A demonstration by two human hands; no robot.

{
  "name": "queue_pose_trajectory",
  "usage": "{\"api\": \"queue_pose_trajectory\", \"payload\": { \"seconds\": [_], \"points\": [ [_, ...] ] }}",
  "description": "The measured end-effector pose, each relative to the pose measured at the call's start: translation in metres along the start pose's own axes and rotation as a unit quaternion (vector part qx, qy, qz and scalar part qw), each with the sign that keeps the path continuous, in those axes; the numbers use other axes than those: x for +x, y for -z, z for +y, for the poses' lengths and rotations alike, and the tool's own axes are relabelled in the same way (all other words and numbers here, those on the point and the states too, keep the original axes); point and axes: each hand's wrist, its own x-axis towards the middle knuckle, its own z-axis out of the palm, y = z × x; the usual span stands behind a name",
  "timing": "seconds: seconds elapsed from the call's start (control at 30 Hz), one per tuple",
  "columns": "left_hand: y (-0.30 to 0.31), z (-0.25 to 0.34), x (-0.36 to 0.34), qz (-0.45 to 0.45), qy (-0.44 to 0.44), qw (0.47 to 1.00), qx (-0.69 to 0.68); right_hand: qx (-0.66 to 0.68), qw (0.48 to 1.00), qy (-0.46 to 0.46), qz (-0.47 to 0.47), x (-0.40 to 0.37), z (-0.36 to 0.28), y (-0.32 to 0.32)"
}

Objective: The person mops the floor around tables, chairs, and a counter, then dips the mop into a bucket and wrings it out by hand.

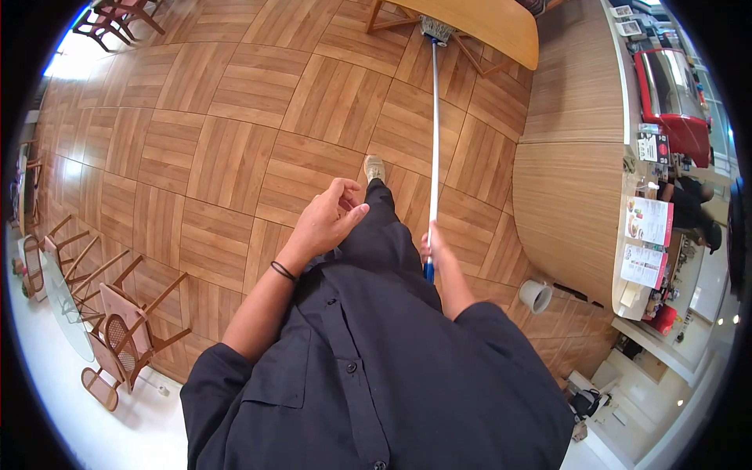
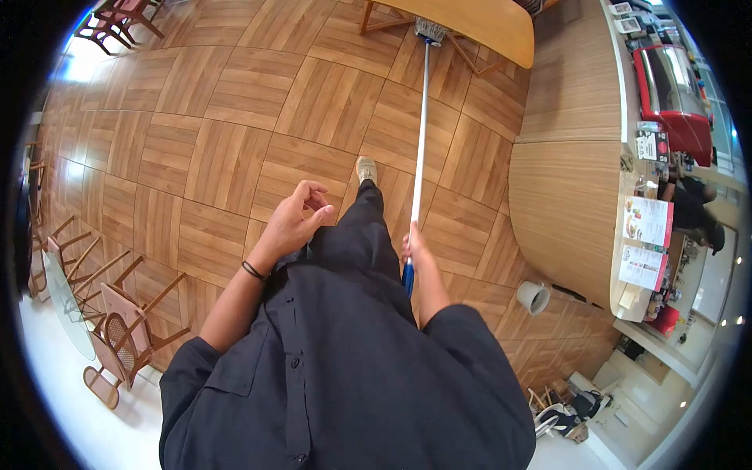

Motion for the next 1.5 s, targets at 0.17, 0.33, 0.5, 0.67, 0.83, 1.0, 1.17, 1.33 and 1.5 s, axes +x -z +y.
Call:
{"api": "queue_pose_trajectory", "payload": {
  "seconds": [0.17,0.33,0.5,0.67,0.83,1.0,1.17,1.33,1.5],
  "points": [
    [0.012,0.007,-0.004,-0.015,0.007,1.0,0.007,-0.195,0.963,0.097,0.157,0.012,0.087,0.001],
    [0.018,0.015,0.014,0.001,0.036,0.999,0.01,-0.224,0.951,0.125,0.171,0.089,0.029,-0.008],
    [0.017,0.023,0.036,0.048,0.048,0.998,0.008,-0.069,0.994,0.038,0.08,0.063,-0.13,-0.037],
    [0.016,0.03,0.047,0.089,0.057,0.994,0.014,-0.034,0.998,0.052,0.026,0.044,-0.301,-0.049],
    [0.017,0.023,0.035,0.112,0.075,0.991,-0.001,0.0,0.999,0.01,-0.031,0.046,-0.402,-0.058],
    [0.02,0.005,0.0,0.112,0.091,0.99,0.003,-0.016,0.999,0.041,0.014,0.046,-0.336,-0.067],
    [0.027,-0.028,-0.041,0.102,0.107,0.989,-0.02,-0.07,0.994,0.061,0.054,0.098,-0.164,-0.037],
    [0.03,-0.041,-0.054,0.07,0.117,0.99,-0.029,-0.093,0.986,0.094,0.098,0.122,0.05,0.016],
    [0.022,-0.047,-0.042,0.021,0.106,0.994,-0.028,-0.142,0.968,0.157,0.133,0.057,0.202,0.02]
  ]
}}
